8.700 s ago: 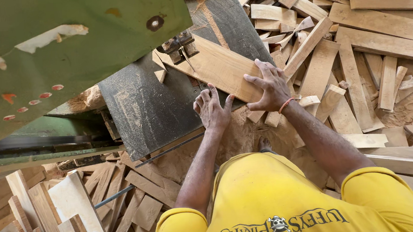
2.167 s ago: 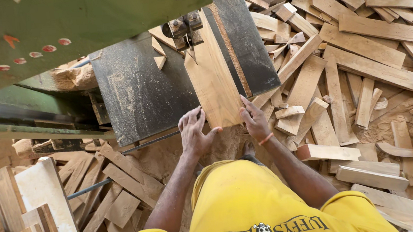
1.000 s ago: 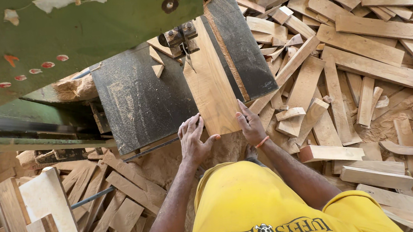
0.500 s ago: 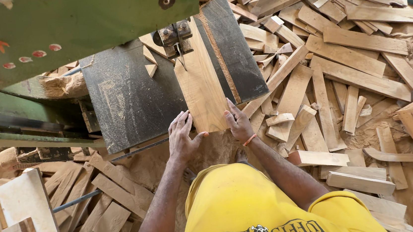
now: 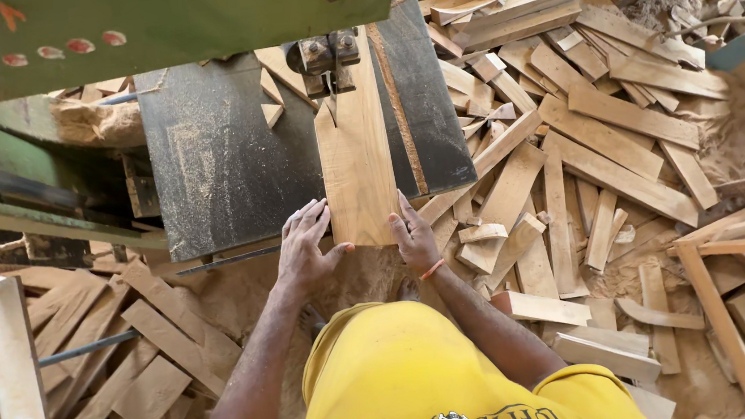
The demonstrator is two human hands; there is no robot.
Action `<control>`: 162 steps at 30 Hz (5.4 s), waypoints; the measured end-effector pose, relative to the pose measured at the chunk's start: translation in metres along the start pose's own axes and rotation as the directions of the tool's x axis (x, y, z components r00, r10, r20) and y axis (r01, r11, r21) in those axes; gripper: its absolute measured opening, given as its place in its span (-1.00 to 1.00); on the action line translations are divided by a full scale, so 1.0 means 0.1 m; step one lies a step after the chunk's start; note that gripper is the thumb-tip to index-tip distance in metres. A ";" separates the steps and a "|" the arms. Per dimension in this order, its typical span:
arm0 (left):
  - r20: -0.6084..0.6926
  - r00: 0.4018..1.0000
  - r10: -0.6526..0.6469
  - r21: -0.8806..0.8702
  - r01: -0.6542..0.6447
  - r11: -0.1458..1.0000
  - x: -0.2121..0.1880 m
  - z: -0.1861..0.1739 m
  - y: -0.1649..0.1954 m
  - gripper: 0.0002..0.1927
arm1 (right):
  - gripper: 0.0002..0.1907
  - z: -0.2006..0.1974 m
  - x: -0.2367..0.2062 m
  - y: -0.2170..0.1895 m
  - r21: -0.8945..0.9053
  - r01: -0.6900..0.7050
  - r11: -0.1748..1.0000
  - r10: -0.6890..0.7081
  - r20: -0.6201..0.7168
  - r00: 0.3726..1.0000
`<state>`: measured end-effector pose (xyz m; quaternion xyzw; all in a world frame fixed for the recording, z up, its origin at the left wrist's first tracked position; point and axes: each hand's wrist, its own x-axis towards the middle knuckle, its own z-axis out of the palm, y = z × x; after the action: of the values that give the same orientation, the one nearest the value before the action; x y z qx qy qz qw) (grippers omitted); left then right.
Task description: The person cuts wooden planks on a bandsaw, guiding each board by hand through the blade and turning pieces to cut along marked lines. Cut pieces are dropped onto a large pile of scrap wood on the floor around the machine.
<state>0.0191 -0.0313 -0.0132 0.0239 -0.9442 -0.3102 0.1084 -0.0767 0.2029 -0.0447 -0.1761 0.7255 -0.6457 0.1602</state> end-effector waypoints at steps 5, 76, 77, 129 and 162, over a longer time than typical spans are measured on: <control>-0.017 1.000 0.001 0.032 0.000 0.999 0.04 0.07 -0.06 0.03 | -0.32 -0.03 0.07 0.03 -0.105 -0.129 0.986 0.126 -0.033 0.991; -0.062 0.998 -0.007 0.061 0.010 0.998 0.14 0.30 0.10 -0.05 | -0.33 -0.34 0.37 0.17 0.021 -0.051 0.998 0.051 0.031 0.998; -0.069 0.998 -0.001 0.063 0.006 0.998 0.14 0.32 0.10 -0.04 | -0.34 -0.35 0.37 0.19 0.029 -0.042 0.999 0.041 0.013 0.999; -0.149 0.989 -0.008 0.115 0.025 0.993 0.35 0.63 0.37 -0.14 | -0.33 -0.44 0.22 0.05 0.173 -0.219 0.960 0.253 -0.202 0.946; -0.217 0.975 -0.040 0.129 0.069 0.989 0.51 0.84 0.34 -0.13 | -0.30 -0.74 0.64 0.01 -0.646 0.181 0.742 -0.243 -0.007 0.970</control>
<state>-0.0485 0.0389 -0.0494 0.0903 -0.9448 -0.2438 0.1992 -0.1680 0.2388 -0.0377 -0.2721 0.8836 -0.3807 -0.0171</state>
